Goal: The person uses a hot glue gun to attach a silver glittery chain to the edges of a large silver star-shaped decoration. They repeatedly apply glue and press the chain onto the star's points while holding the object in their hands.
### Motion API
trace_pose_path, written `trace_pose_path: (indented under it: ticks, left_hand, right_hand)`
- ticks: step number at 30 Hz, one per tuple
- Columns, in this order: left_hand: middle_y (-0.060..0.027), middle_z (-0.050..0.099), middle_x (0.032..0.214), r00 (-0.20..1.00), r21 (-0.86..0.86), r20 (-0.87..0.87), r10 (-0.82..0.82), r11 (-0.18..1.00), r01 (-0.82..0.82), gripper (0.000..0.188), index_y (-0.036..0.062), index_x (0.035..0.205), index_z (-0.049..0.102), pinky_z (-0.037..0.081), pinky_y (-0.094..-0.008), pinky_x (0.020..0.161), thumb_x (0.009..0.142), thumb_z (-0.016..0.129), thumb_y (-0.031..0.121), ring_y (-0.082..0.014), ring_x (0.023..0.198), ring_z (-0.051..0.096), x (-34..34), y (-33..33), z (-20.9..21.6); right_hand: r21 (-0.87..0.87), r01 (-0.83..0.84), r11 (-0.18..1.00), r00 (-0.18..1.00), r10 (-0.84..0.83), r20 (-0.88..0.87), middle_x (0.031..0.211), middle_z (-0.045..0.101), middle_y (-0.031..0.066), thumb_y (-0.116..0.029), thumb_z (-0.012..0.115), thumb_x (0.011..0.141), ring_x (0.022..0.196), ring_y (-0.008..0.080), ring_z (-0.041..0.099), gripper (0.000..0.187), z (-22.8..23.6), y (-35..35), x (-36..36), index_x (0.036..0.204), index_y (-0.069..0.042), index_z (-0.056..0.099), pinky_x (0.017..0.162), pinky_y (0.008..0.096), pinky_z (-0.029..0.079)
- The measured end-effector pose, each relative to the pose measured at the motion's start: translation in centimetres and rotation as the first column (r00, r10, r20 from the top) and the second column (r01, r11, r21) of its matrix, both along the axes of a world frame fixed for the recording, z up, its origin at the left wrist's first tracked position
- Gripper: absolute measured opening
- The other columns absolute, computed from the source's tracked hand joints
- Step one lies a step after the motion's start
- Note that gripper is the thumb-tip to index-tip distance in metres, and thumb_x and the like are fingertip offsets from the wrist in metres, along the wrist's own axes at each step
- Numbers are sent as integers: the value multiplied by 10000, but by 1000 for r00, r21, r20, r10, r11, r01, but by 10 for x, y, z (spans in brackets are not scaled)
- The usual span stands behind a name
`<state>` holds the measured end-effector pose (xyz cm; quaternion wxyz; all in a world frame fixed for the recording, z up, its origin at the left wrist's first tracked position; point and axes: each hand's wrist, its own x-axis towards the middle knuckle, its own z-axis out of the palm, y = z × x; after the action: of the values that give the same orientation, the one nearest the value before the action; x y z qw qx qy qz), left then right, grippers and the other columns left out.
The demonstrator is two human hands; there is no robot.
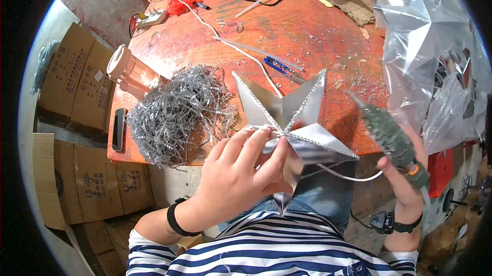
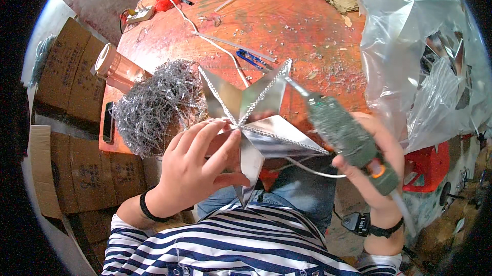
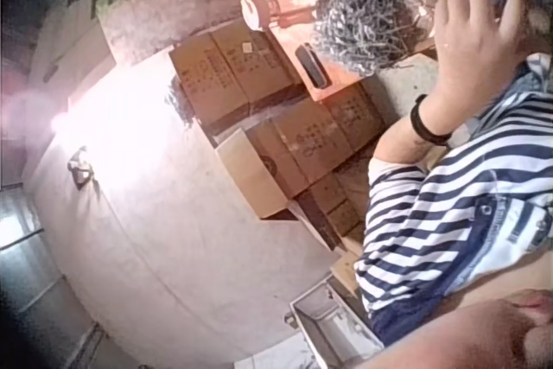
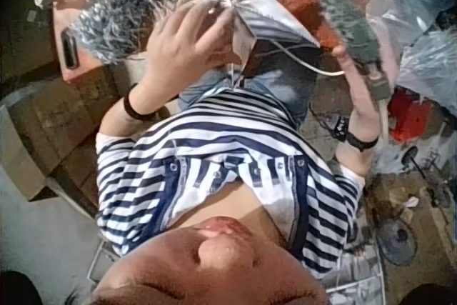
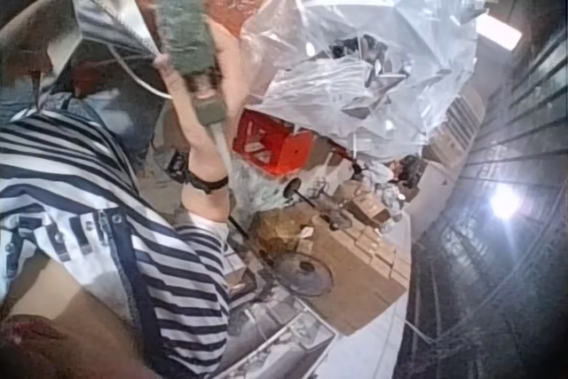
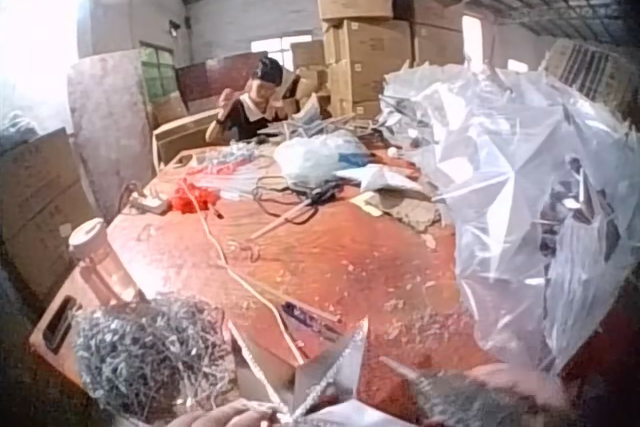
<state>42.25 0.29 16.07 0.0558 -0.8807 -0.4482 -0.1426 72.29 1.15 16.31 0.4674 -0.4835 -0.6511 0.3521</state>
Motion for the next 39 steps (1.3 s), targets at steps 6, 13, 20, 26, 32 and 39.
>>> trace_pose_path:
  ticks: [6,13,20,26,32,39]
  left_hand:
    - [-140,589,1228,974,-66,226,25,998,-11,767,52,1253,560,476,-414,901,705,712,566,-324,1080,599,-18,-2,-14]
    - [-188,608,1191,830,-83,556,47,997,-1,565,12,1238,551,487,-433,890,843,693,390,-354,1044,615,-40,-13,-32]
    - [-189,628,1026,758,-1,624,188,971,-240,359,7,1166,542,492,-391,819,830,510,-116,-317,897,615,-71,-27,-54]
    - [-98,538,863,702,-143,661,266,963,-230,268,16,1142,498,444,-312,717,906,434,-92,-189,760,514,-88,-39,-63]
    - [-140,580,913,714,-101,637,291,949,-297,264,12,1130,485,476,-339,733,895,511,-107,-245,802,564,-90,-43,-72]
    - [-136,556,1055,654,-320,612,445,896,-310,252,9,1129,447,461,-319,932,927,582,-58,-187,1002,574,-104,-55,-87]
  right_hand:
    - [194,-247,949,948,195,252,850,673,128,-635,792,560,827,311,688,723,9,9,-30,875,-3,632,752,372,539]
    - [267,-315,911,848,144,509,728,640,114,-857,584,513,701,311,669,877,18,10,-54,789,-24,588,648,351,541]
    - [317,-325,891,816,95,570,687,606,102,-852,592,511,625,286,625,876,15,16,-58,774,-16,568,576,342,508]
    - [354,-315,881,821,66,568,675,597,105,-855,581,529,622,286,616,875,11,17,-62,755,-10,562,569,344,500]
    - [303,-299,905,816,78,574,671,597,86,-868,573,513,604,276,594,868,11,16,-62,735,-29,562,564,343,477]
    - [234,-256,938,801,70,595,630,543,51,-901,532,471,573,259,536,876,13,10,-56,692,-53,557,537,348,413]
